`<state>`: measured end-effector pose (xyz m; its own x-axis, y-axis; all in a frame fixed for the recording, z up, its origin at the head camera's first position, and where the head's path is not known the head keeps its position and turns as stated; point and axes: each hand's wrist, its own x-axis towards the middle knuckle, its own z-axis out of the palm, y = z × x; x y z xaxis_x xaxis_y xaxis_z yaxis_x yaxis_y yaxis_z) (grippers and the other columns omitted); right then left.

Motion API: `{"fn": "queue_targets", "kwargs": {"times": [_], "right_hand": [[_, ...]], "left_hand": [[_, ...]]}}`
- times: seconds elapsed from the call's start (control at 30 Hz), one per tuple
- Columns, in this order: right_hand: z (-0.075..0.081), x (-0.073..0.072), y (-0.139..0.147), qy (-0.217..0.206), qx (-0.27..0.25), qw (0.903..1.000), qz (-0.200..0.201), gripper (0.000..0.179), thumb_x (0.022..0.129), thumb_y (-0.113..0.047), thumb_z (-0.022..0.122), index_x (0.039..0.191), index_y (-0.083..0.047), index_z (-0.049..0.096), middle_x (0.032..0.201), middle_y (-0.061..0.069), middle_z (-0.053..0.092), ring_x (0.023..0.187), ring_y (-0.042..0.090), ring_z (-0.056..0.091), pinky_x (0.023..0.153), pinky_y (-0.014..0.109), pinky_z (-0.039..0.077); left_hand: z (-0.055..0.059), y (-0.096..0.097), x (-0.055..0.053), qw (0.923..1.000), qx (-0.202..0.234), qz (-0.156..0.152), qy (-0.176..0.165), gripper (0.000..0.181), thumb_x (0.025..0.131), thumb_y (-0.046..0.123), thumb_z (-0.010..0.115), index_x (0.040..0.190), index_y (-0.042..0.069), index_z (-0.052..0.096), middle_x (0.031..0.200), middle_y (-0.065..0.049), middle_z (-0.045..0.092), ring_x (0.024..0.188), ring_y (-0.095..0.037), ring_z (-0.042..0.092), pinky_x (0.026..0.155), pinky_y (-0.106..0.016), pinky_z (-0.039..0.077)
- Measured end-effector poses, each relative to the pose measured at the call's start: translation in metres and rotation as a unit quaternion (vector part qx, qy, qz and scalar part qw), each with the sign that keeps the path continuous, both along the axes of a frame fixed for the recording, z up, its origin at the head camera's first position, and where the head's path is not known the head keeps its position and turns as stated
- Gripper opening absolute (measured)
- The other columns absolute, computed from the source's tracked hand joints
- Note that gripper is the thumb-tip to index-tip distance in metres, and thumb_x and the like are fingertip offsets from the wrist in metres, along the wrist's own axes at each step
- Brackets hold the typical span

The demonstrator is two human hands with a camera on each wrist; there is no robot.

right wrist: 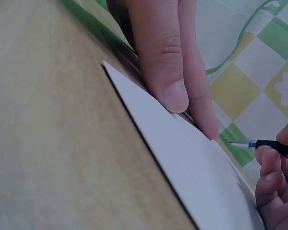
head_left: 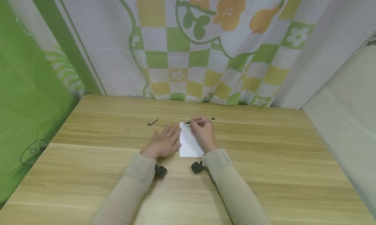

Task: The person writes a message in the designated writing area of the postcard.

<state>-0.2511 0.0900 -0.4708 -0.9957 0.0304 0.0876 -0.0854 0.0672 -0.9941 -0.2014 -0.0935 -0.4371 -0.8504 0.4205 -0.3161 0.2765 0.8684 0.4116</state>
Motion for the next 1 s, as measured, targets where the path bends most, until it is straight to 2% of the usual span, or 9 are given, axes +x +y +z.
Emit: {"fn": "queue_targets", "kwargs": {"times": [0.2, 0.33, 0.4, 0.57, 1.0], "right_hand": [[-0.001, -0.001, 0.0, -0.006, 0.021, 0.9998, 0.006, 0.009, 0.091, -0.005, 0.066, 0.096, 0.001, 0.068, 0.082, 0.006, 0.065, 0.071, 0.014, 0.061, 0.062, 0.019, 0.052], [-0.003, -0.002, 0.0, 0.0, 0.035, 0.9994, 0.005, 0.007, 0.091, -0.005, 0.066, 0.094, 0.001, 0.068, 0.083, 0.005, 0.065, 0.072, 0.014, 0.062, 0.064, 0.019, 0.053], [-0.003, -0.002, -0.001, 0.003, 0.044, 0.999, 0.004, 0.006, 0.09, -0.006, 0.067, 0.093, -0.001, 0.068, 0.083, 0.005, 0.065, 0.071, 0.014, 0.062, 0.064, 0.019, 0.053], [-0.003, -0.001, 0.0, -0.005, 0.057, 0.9984, 0.007, 0.006, 0.09, -0.009, 0.067, 0.092, -0.004, 0.068, 0.085, 0.007, 0.067, 0.073, 0.015, 0.063, 0.065, 0.02, 0.054], [-0.002, -0.001, -0.002, -0.003, 0.064, 0.9979, 0.007, 0.005, 0.09, -0.007, 0.067, 0.09, -0.002, 0.069, 0.083, 0.007, 0.068, 0.071, 0.015, 0.063, 0.063, 0.02, 0.054]], "left_hand": [[0.001, -0.001, 0.0, 1.0, -0.003, -0.001, -0.002, 0.068, 0.109, 0.042, 0.038, 0.164, 0.015, 0.009, 0.17, -0.007, -0.004, 0.155, -0.032, -0.009, 0.117, -0.068, -0.008], [-0.009, -0.002, -0.005, 1.0, -0.005, 0.0, -0.004, 0.069, 0.109, 0.045, 0.037, 0.164, 0.018, 0.007, 0.169, -0.004, -0.007, 0.155, -0.029, -0.012, 0.116, -0.067, -0.01], [-0.01, -0.002, -0.006, 1.0, -0.004, 0.001, -0.009, 0.068, 0.109, 0.045, 0.036, 0.164, 0.019, 0.006, 0.169, -0.003, -0.008, 0.154, -0.028, -0.013, 0.116, -0.067, -0.011], [-0.004, -0.002, -0.003, 0.9999, -0.001, 0.001, -0.014, 0.068, 0.109, 0.043, 0.036, 0.164, 0.016, 0.006, 0.17, -0.006, -0.007, 0.155, -0.03, -0.012, 0.117, -0.066, -0.011], [-0.012, -0.004, -0.007, 0.9999, 0.006, 0.0, -0.012, 0.068, 0.108, 0.046, 0.036, 0.164, 0.021, 0.006, 0.169, -0.001, -0.008, 0.154, -0.027, -0.013, 0.116, -0.067, -0.013]]}}
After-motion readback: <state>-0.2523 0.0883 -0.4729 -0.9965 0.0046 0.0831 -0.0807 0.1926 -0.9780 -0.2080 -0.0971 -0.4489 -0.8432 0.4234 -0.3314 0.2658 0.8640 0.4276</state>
